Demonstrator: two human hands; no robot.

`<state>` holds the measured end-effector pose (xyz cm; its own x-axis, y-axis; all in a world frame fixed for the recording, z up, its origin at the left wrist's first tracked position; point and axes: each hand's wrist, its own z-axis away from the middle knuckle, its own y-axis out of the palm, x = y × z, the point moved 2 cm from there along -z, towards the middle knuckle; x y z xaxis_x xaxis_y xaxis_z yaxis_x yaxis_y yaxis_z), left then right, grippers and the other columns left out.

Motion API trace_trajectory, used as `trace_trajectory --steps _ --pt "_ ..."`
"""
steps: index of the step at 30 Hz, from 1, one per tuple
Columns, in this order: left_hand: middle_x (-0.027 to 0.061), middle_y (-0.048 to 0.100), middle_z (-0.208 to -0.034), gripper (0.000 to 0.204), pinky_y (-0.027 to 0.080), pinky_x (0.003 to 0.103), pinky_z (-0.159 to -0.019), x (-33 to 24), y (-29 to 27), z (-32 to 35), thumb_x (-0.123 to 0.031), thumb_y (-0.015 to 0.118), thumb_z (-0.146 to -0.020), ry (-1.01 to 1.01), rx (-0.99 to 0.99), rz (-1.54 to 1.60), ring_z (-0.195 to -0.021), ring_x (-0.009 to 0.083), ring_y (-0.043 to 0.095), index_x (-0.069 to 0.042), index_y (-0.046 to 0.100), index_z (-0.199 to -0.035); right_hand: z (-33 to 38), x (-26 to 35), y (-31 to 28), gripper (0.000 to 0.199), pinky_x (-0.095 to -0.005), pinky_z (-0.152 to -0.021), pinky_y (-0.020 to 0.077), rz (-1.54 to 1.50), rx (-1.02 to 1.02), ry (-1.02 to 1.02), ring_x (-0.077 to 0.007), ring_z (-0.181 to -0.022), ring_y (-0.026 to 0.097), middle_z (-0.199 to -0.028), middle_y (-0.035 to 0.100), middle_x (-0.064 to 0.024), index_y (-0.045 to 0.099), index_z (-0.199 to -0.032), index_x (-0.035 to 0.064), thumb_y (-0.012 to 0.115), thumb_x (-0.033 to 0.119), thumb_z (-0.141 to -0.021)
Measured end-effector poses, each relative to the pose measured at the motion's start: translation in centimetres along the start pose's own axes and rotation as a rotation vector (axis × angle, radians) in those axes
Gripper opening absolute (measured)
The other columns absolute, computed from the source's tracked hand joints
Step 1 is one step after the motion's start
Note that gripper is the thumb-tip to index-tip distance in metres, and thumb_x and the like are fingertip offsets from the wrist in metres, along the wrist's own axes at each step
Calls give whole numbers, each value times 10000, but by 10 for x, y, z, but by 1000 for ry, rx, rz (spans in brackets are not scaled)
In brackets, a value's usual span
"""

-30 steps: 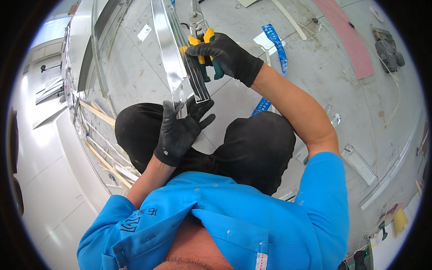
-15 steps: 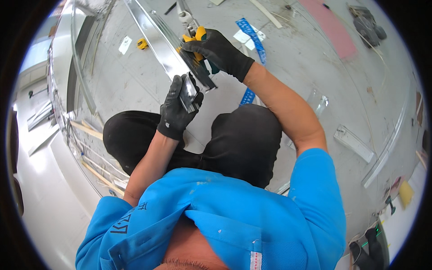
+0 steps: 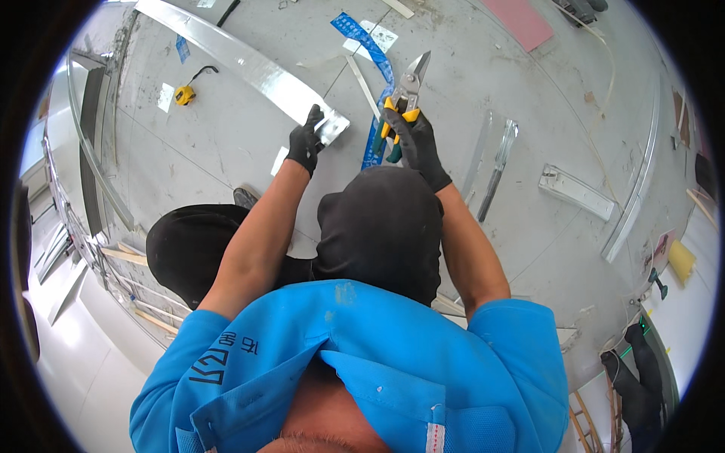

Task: The person kneels on the floor and uses tin snips to cut a long aluminum profile into shorter pieces. They repeatedly measure, cut, and inspect the ends, then place the finished pieces aside.

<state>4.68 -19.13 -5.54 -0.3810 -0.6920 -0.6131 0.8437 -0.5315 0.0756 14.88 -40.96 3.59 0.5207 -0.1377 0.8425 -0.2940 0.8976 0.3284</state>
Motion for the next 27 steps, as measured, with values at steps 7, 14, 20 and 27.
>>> trace_trajectory --steps 7,14,20,27 --pt "90 691 -984 390 495 334 -798 19 -13 68 -395 652 -944 572 -211 -888 -887 183 631 -21 637 -1052 8 -3 21 423 -247 -736 436 82 -65 157 -80 -796 546 -881 611 -4 654 -1083 20 710 401 -908" --pt "240 660 -958 294 497 461 -785 33 53 105 -279 485 -993 402 224 -686 -924 398 651 -31 602 -1096 8 6 24 292 -248 -717 463 115 1 287 -75 -800 575 -868 627 1 630 -1013 34 712 295 -911" --pt "4 546 -646 343 417 251 -503 11 40 103 -402 546 -1004 154 355 -482 -556 55 502 -64 600 -972 7 23 -17 352 -256 -761 484 307 349 397 -107 -861 600 -987 649 -31 612 -1169 4 665 268 -942" --pt "109 651 -743 314 480 376 -563 15 64 104 -338 435 -1038 749 404 -827 -623 258 644 -71 593 -1087 24 -26 -30 455 -328 -1044 422 -131 408 300 -174 -1188 543 -1287 572 -105 493 -1351 8 610 220 -966"
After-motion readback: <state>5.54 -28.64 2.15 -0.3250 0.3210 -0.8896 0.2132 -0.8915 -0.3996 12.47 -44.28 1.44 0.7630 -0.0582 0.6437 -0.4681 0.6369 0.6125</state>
